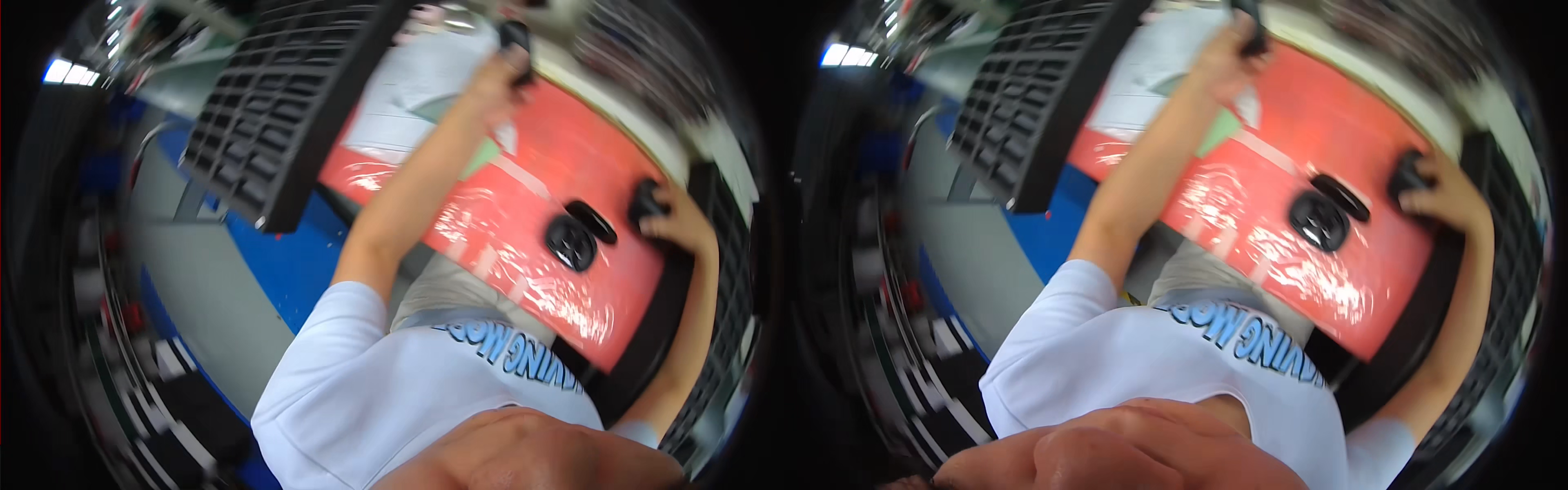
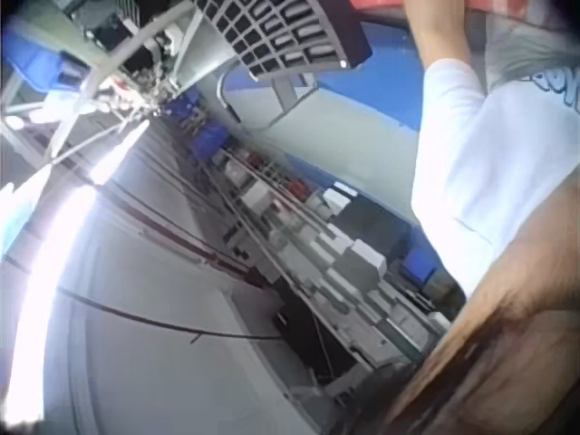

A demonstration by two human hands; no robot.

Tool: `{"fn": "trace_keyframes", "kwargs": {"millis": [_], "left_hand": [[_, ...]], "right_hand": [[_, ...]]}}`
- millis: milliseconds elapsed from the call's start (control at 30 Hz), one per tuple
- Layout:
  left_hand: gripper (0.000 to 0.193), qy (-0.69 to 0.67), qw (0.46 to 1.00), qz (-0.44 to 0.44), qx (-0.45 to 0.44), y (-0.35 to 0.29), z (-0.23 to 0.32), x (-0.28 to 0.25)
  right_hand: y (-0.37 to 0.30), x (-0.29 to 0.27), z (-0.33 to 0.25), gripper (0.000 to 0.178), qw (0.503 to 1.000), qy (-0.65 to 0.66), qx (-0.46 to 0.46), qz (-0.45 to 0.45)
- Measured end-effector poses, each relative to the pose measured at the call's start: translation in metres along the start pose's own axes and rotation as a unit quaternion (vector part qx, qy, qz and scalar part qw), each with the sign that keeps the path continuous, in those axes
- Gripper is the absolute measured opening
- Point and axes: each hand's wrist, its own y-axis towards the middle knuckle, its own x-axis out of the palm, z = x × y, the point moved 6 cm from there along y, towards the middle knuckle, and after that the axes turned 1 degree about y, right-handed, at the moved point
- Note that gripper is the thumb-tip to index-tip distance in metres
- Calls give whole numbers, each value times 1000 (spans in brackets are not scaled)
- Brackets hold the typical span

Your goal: Assembling and inspecting small earbud charging cases at a workstation.

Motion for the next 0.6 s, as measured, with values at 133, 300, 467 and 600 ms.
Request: {"fn": "trace_keyframes", "kwargs": {"millis": [133, 300, 467, 600], "left_hand": [[47, 4, 996, -6, -89, -65, 10, -1], [60, 79, 983, 70, -152, -165, 111, -13], [40, 334, 921, 201, 13, -161, 224, -35], [45, 759, 501, 206, 362, -92, 300, -115]], "right_hand": [[-6, 10, -13, 49, 999, 34, 38, -19], [4, 7, -10, 43, 992, 121, 18, -12], [-7, -35, -15, 45, 970, 174, -44, 165], [-13, -57, -46, 51, 968, 119, -59, 213]]}}
